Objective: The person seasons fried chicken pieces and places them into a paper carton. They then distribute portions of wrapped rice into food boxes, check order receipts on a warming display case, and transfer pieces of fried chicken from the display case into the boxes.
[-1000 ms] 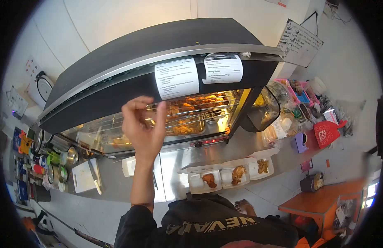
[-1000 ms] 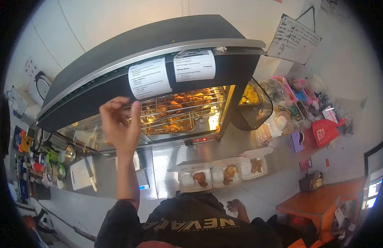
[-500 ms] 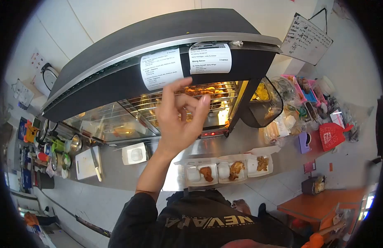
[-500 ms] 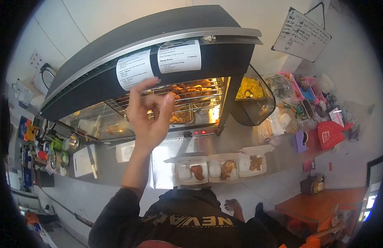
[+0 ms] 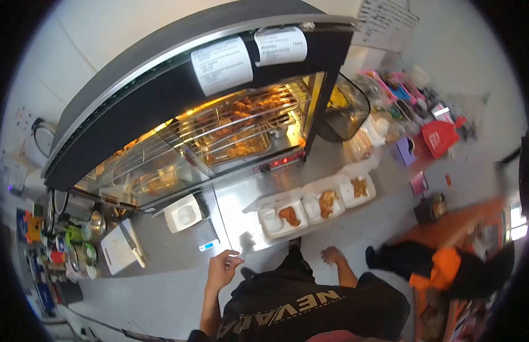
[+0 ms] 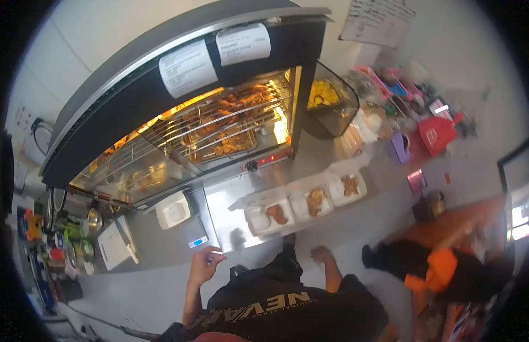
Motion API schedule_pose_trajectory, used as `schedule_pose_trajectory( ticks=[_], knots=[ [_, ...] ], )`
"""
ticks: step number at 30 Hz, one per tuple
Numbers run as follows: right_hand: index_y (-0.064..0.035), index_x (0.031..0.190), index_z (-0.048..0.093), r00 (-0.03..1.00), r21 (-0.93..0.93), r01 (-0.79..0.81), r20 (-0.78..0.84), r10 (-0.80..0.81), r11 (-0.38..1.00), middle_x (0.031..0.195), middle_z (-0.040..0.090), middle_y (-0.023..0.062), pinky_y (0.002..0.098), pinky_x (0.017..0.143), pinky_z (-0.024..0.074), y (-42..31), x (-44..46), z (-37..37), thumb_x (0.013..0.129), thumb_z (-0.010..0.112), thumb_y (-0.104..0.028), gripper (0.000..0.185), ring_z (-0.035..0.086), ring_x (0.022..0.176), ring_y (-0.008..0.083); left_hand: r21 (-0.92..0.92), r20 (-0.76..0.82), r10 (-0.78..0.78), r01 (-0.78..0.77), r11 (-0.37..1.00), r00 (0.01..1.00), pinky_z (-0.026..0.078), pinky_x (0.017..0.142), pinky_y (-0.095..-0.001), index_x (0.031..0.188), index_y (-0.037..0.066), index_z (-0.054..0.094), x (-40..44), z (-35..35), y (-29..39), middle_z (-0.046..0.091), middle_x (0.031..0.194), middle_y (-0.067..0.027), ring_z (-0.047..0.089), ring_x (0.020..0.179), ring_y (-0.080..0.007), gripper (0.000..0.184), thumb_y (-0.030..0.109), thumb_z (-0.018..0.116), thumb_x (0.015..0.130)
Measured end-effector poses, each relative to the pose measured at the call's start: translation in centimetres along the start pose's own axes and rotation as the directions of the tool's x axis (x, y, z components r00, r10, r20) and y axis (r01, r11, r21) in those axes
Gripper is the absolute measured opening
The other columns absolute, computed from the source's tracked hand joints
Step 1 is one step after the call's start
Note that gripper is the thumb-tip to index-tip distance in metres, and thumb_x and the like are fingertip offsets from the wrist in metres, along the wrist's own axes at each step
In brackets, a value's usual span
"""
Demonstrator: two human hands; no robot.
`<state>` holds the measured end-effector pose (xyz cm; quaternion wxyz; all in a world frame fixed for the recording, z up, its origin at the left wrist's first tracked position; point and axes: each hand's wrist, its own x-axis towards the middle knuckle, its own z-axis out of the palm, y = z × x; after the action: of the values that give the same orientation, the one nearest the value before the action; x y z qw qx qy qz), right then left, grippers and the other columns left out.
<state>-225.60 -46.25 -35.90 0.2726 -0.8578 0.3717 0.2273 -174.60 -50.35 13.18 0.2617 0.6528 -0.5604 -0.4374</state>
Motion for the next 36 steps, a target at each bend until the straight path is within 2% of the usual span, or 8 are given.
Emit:
schedule_pose_trajectory(
  ticks=[2,12,17,19,21,25,29,36],
  knots=[
    [-0.0104,0.097,0.072,0.952,0.463,-0.304,0.180,0.248,0.833,0.095,0.072,0.0155,0.0451,0.079,0.0539,-5.7,-1.7,-8.7,0.083,0.061,-0.029,0.026,0.069,0.088,0.0350,-0.070,-0.042,-0.099,0.096,0.993,0.994,0.054,0.062,-0.0285,0.102,0.000,0.070,-3.4,-1.0,-4.9,0.074,0.073,-0.0084,0.068,0.065,-0.0121,0.031,0.020,0.082,0.082],
    [-0.0055,0.108,0.069,0.893,0.668,-0.440,0.259,0.367,0.600,0.093,0.073,0.0088,0.0349,0.067,0.0556,-13.4,1.3,-16.1,0.091,0.063,-0.020,0.024,0.069,0.071,0.0201,-0.186,-0.222,-0.004,-0.038,0.982,0.975,0.050,0.059,-0.0247,0.106,-0.001,0.067,-6.4,-3.4,-10.5,0.071,0.064,-0.0066,0.066,0.058,-0.0101,0.041,0.025,0.086,0.080],
    [-0.0059,0.104,0.065,0.993,0.302,0.044,0.095,-0.076,0.952,0.085,0.067,0.0115,0.0394,0.065,0.0512,-8.4,0.0,-9.6,0.092,0.059,-0.018,0.018,0.064,0.073,0.0246,-0.227,-0.068,-0.032,0.015,0.974,0.997,0.050,0.060,-0.0243,0.116,0.000,0.062,1.2,-2.6,-1.1,0.070,0.066,-0.0048,0.067,0.065,-0.0100,0.038,0.017,0.079,0.086],
    [-0.0059,0.106,0.060,0.929,0.881,-0.337,0.254,0.270,0.331,0.092,0.063,0.0180,0.0451,0.066,0.0484,-6.7,-1.2,-4.8,0.096,0.051,-0.017,0.017,0.061,0.076,0.0302,-0.233,-0.065,0.132,-0.143,0.962,0.989,0.052,0.066,-0.0266,0.119,0.000,0.061,4.4,-2.5,4.8,0.068,0.064,-0.0029,0.068,0.068,-0.0097,0.040,0.016,0.078,0.086],
    [-0.0059,0.108,0.054,0.810,0.814,-0.307,0.496,0.314,-0.493,0.100,0.059,0.0244,0.0507,0.067,0.0455,-4.4,-1.9,2.2,0.099,0.044,-0.017,0.017,0.057,0.079,0.0357,-0.176,-0.123,0.339,-0.356,0.918,0.933,0.052,0.072,-0.0287,0.120,0.000,0.061,7.3,-3.1,11.2,0.071,0.076,-0.0045,0.068,0.077,-0.0111,0.045,0.018,0.081,0.084],
    [-0.0076,0.101,0.057,0.772,0.832,-0.426,0.539,0.337,-0.355,0.091,0.060,0.0148,0.0506,0.071,0.0483,-3.4,-7.4,1.2,0.096,0.051,-0.028,0.023,0.061,0.086,0.0316,0.417,-0.297,0.811,-0.695,0.585,0.504,0.049,0.084,-0.0364,0.121,0.002,0.062,10.8,-6.3,27.6,0.065,0.109,-0.0121,0.061,0.103,-0.0239,0.059,0.033,0.085,0.076],
    [-0.0072,0.099,0.058,0.696,0.833,-0.396,0.547,0.464,-0.387,0.086,0.061,0.0116,0.0474,0.061,0.0483,-2.6,-7.7,-0.2,0.095,0.049,-0.029,0.024,0.061,0.074,0.0281,0.863,-0.152,0.987,-0.481,0.155,0.045,0.042,0.090,-0.0421,0.116,0.004,0.065,16.5,-7.2,37.6,0.064,0.114,-0.0118,0.057,0.107,-0.0289,0.056,0.044,0.078,0.079],
    [-0.0051,0.105,0.060,0.743,0.776,-0.266,0.543,0.392,-0.572,0.087,0.064,0.0156,0.0446,0.056,0.0493,1.9,-2.7,-4.4,0.096,0.051,-0.021,0.020,0.061,0.067,0.0282,0.990,-0.034,0.991,-0.130,0.051,0.132,0.039,0.083,-0.0404,0.103,0.006,0.070,21.0,-6.4,40.5,0.066,0.111,-0.0089,0.057,0.105,-0.0258,0.052,0.055,0.066,0.085]
  ],
)
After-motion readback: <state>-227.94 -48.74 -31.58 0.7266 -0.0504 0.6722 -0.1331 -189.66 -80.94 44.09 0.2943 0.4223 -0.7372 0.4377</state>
